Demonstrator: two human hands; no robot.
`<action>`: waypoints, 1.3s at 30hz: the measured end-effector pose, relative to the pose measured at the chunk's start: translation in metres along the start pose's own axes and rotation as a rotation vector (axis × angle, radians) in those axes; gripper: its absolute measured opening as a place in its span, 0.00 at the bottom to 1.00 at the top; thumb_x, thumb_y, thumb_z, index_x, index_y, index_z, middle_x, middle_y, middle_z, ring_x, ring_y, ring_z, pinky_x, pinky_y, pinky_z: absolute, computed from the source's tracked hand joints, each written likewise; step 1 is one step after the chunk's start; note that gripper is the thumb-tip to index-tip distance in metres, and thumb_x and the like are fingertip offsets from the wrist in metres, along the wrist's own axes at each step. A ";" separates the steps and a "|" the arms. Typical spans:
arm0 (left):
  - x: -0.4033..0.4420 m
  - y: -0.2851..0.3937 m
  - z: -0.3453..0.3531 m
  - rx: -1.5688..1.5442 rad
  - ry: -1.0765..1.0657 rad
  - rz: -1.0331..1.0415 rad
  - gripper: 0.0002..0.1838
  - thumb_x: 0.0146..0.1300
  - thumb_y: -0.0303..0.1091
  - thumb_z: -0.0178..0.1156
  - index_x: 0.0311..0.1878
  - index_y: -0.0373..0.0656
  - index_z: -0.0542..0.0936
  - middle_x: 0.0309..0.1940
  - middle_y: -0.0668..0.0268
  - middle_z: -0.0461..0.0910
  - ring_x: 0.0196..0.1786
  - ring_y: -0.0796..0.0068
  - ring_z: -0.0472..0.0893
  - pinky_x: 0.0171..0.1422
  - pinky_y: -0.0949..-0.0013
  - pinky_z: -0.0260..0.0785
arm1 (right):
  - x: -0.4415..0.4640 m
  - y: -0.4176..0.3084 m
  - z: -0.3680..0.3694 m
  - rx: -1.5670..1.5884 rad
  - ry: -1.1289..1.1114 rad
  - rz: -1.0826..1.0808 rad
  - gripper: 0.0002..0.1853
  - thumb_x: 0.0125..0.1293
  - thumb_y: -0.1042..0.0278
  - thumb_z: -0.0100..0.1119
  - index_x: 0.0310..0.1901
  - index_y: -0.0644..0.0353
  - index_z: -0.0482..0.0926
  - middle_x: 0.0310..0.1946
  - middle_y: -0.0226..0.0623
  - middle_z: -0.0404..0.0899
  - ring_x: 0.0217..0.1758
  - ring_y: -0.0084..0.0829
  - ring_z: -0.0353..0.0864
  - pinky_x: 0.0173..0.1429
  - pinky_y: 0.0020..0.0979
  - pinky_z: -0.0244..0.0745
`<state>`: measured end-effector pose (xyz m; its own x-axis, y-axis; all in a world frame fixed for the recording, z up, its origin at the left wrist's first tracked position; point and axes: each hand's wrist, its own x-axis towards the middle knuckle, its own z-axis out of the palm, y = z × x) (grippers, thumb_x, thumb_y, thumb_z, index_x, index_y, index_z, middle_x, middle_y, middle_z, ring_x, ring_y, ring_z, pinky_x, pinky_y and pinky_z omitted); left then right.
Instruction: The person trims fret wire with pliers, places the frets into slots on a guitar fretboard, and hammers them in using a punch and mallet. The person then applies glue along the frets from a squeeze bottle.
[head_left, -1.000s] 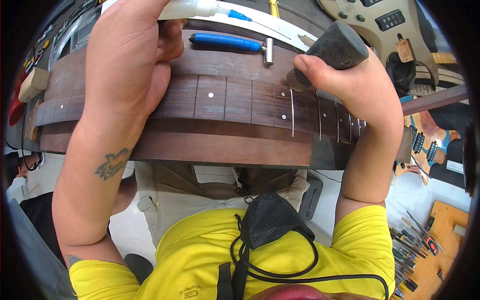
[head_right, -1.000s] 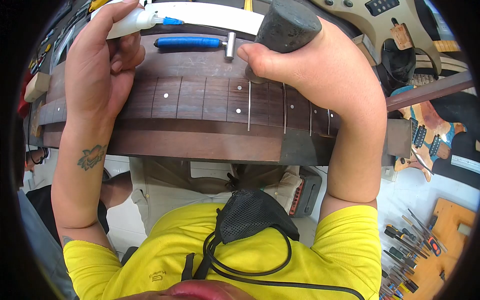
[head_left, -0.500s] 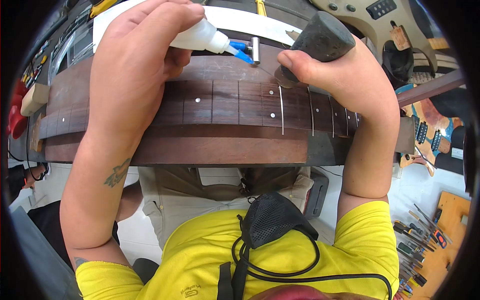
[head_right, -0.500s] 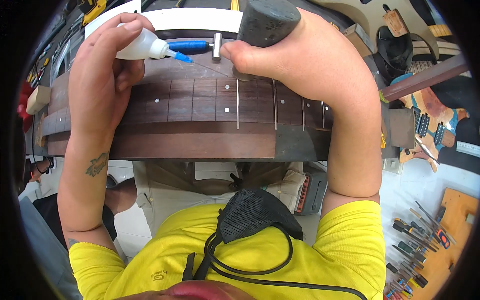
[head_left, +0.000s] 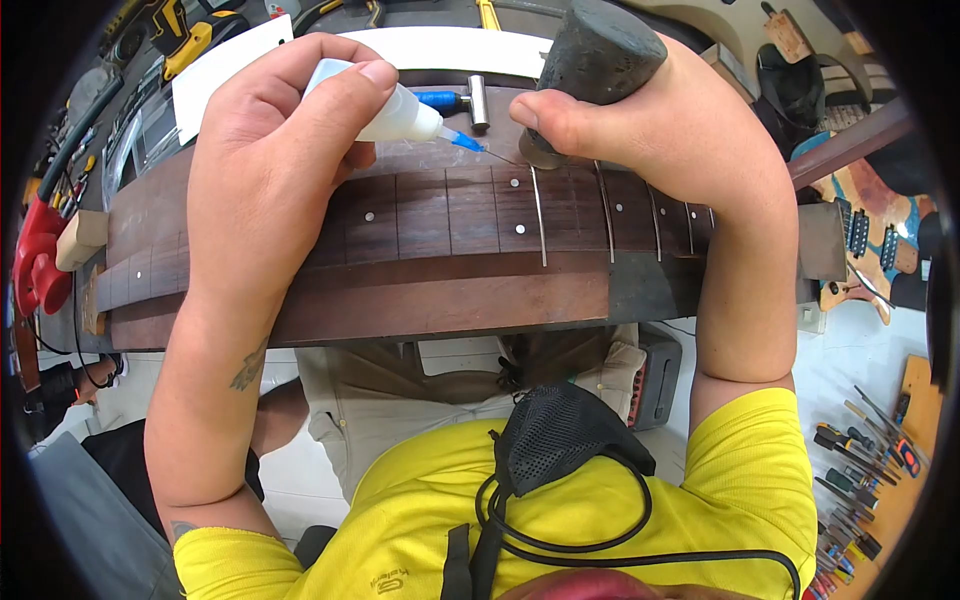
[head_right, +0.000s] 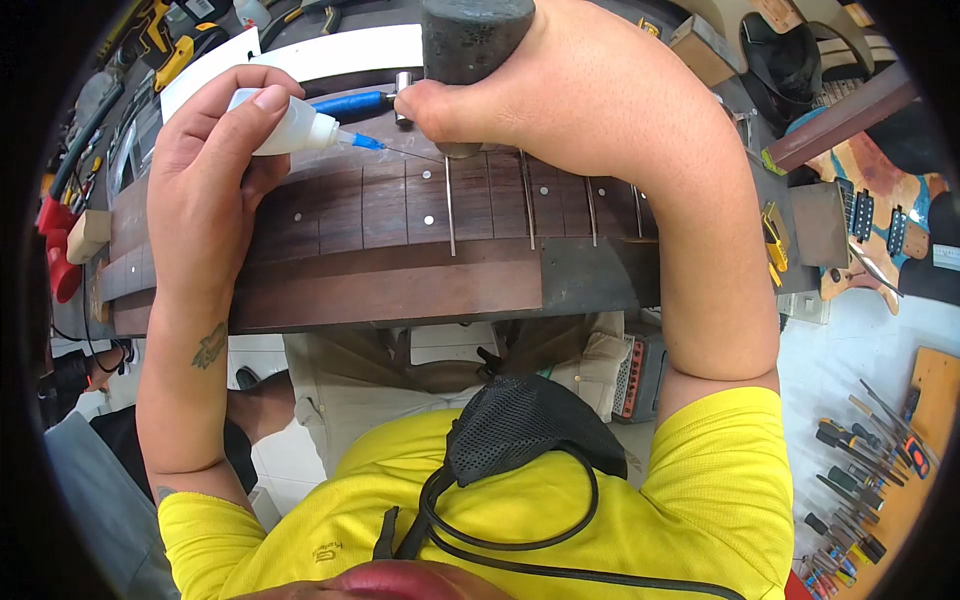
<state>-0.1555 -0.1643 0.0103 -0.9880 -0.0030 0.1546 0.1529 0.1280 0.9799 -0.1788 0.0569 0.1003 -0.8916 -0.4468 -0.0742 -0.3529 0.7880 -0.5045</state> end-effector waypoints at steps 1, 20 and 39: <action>0.000 0.000 0.001 0.002 0.000 0.001 0.12 0.74 0.39 0.62 0.49 0.40 0.84 0.36 0.75 0.81 0.31 0.94 0.70 0.31 0.86 0.58 | -0.001 0.002 0.001 -0.023 0.029 -0.044 0.25 0.60 0.45 0.75 0.46 0.60 0.88 0.36 0.40 0.90 0.40 0.36 0.87 0.49 0.34 0.81; -0.001 0.000 0.005 0.018 0.027 0.026 0.13 0.74 0.39 0.62 0.49 0.39 0.84 0.36 0.73 0.81 0.31 0.93 0.71 0.31 0.86 0.59 | 0.001 0.012 0.001 0.109 -0.024 -0.026 0.23 0.61 0.48 0.75 0.45 0.61 0.87 0.36 0.38 0.90 0.38 0.33 0.86 0.48 0.33 0.80; 0.003 -0.002 -0.015 -0.402 0.232 -0.064 0.14 0.71 0.38 0.61 0.47 0.35 0.84 0.27 0.69 0.75 0.23 0.84 0.65 0.26 0.77 0.51 | 0.017 0.015 -0.008 0.234 -0.142 0.091 0.21 0.62 0.50 0.75 0.46 0.61 0.87 0.36 0.39 0.90 0.39 0.33 0.86 0.50 0.33 0.80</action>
<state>-0.1587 -0.1797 0.0109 -0.9714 -0.2263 0.0713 0.1337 -0.2738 0.9524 -0.2018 0.0649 0.0983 -0.8623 -0.4462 -0.2395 -0.1833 0.7159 -0.6737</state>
